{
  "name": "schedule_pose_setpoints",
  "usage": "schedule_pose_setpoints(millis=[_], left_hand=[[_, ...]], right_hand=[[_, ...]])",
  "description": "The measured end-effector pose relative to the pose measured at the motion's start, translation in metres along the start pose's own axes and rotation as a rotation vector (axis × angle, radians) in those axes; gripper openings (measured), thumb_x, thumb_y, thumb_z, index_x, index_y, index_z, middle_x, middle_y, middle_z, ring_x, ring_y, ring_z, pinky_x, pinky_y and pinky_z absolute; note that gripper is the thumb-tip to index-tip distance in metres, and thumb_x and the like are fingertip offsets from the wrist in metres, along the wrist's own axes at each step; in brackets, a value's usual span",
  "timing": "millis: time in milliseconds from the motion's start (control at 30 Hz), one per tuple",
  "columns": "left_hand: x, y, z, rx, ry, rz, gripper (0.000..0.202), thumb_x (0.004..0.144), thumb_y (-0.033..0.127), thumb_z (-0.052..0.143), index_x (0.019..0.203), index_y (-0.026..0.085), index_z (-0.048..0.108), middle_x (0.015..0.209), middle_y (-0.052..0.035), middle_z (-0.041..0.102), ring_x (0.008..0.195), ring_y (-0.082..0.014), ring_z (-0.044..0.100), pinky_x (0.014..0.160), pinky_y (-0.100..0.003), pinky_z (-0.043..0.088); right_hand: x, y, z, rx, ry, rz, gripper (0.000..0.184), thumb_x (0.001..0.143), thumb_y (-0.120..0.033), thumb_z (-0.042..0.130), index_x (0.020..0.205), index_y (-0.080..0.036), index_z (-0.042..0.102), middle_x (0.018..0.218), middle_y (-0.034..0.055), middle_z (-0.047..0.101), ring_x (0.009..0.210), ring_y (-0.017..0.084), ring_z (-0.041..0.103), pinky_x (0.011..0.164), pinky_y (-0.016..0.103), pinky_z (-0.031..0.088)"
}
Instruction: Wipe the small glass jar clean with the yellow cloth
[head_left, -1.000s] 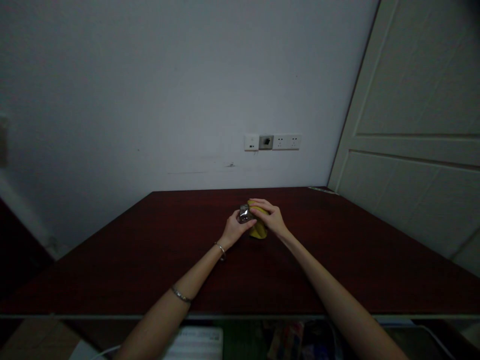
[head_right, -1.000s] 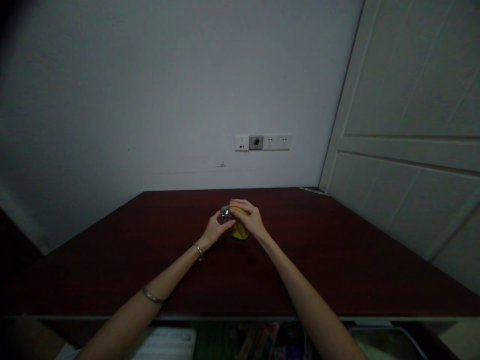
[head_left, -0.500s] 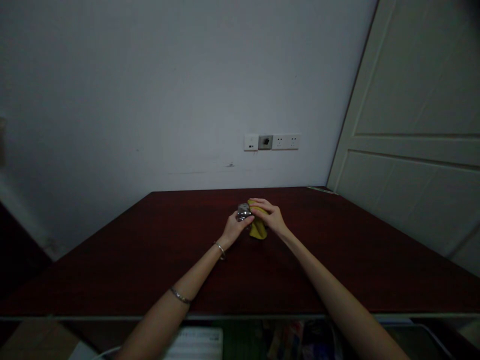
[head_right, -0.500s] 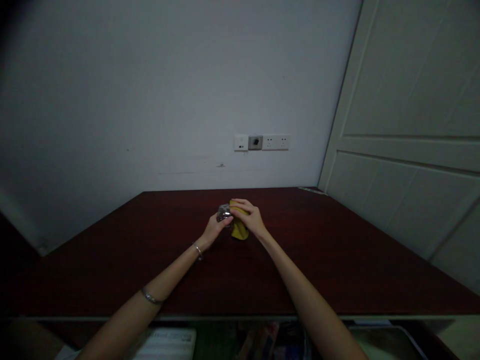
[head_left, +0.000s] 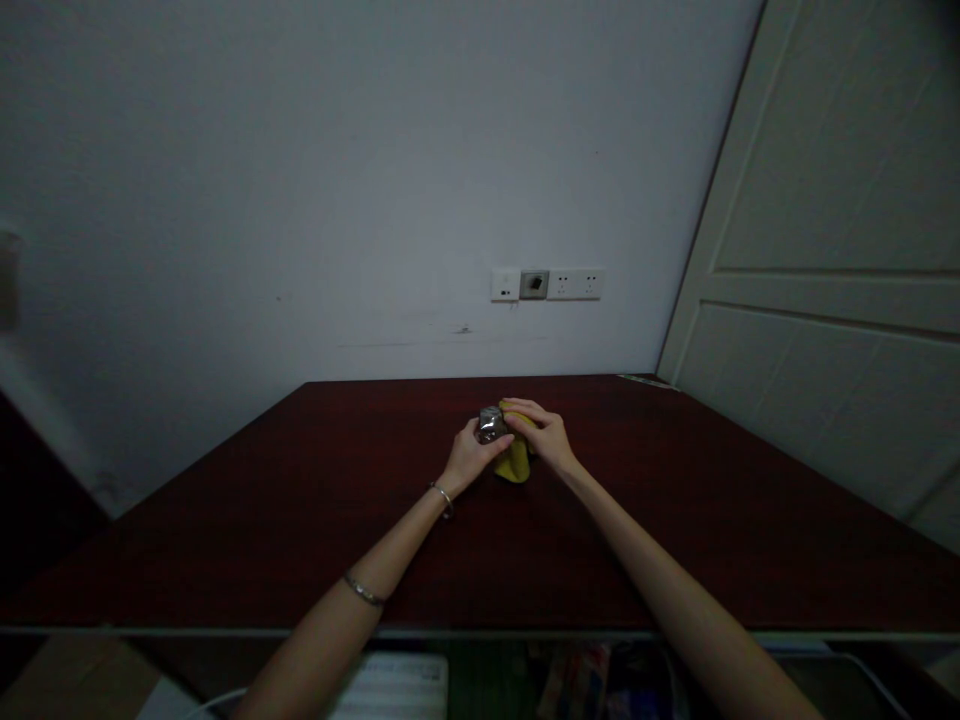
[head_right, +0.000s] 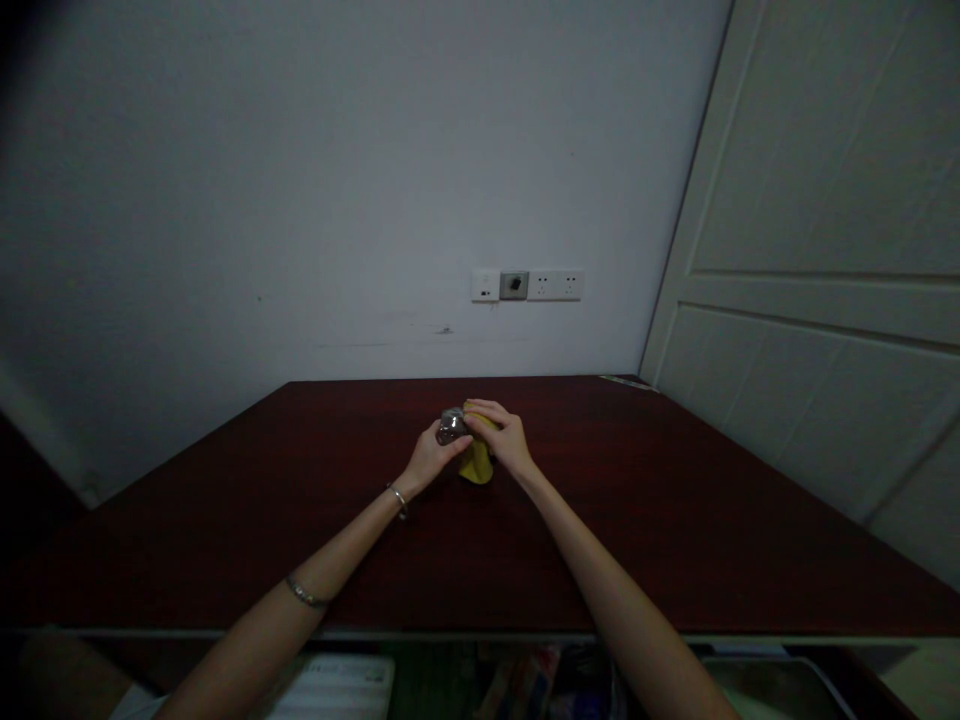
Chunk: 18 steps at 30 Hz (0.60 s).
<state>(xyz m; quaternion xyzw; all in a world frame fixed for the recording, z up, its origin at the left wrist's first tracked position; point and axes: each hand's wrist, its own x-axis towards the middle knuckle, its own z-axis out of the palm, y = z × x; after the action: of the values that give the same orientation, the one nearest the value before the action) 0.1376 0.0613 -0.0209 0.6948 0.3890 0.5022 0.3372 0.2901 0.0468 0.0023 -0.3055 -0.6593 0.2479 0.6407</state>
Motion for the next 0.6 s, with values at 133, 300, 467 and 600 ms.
schedule_pose_setpoints(millis=[133,300,467,600], left_hand=[[0.001,-0.004,-0.002,0.156,0.001,-0.065,0.055,0.062,0.044,0.07,0.104,0.013,0.057,0.099,-0.0118,0.065,0.088,-0.0228,0.062,0.075,-0.031,0.047],[-0.003,-0.001,-0.003,0.343,-0.047,-0.101,0.061,0.059,0.049,0.07,0.107,0.014,0.056,0.096,-0.0118,0.066,0.086,-0.0246,0.063,0.071,-0.031,0.048],[-0.008,0.003,-0.002,0.425,-0.092,-0.052,0.07,0.055,0.058,0.069,0.109,0.016,0.054,0.099,-0.0113,0.066,0.09,-0.0258,0.063,0.073,-0.031,0.047],[-0.01,0.006,-0.001,0.464,-0.091,-0.095,0.064,0.057,0.051,0.07,0.108,0.016,0.054,0.097,-0.0104,0.067,0.088,-0.0252,0.063,0.071,-0.029,0.047]], right_hand=[[-0.007,-0.008,0.004,-0.126,-0.074,-0.111,0.015,0.075,-0.03,0.064,0.088,-0.026,0.071,0.106,0.0059,0.062,0.1,0.021,0.058,0.091,0.037,0.043],[-0.007,-0.006,0.003,-0.21,-0.16,-0.163,0.015,0.077,-0.029,0.063,0.088,-0.026,0.071,0.106,0.0059,0.06,0.101,0.02,0.057,0.09,0.036,0.043],[-0.002,0.004,0.001,-0.176,-0.082,-0.049,0.015,0.075,-0.032,0.064,0.086,-0.024,0.072,0.097,0.0067,0.064,0.096,0.021,0.059,0.087,0.036,0.046],[-0.005,-0.001,0.003,-0.202,-0.161,-0.104,0.015,0.076,-0.032,0.064,0.086,-0.025,0.071,0.102,0.0061,0.062,0.098,0.02,0.058,0.088,0.036,0.046]])
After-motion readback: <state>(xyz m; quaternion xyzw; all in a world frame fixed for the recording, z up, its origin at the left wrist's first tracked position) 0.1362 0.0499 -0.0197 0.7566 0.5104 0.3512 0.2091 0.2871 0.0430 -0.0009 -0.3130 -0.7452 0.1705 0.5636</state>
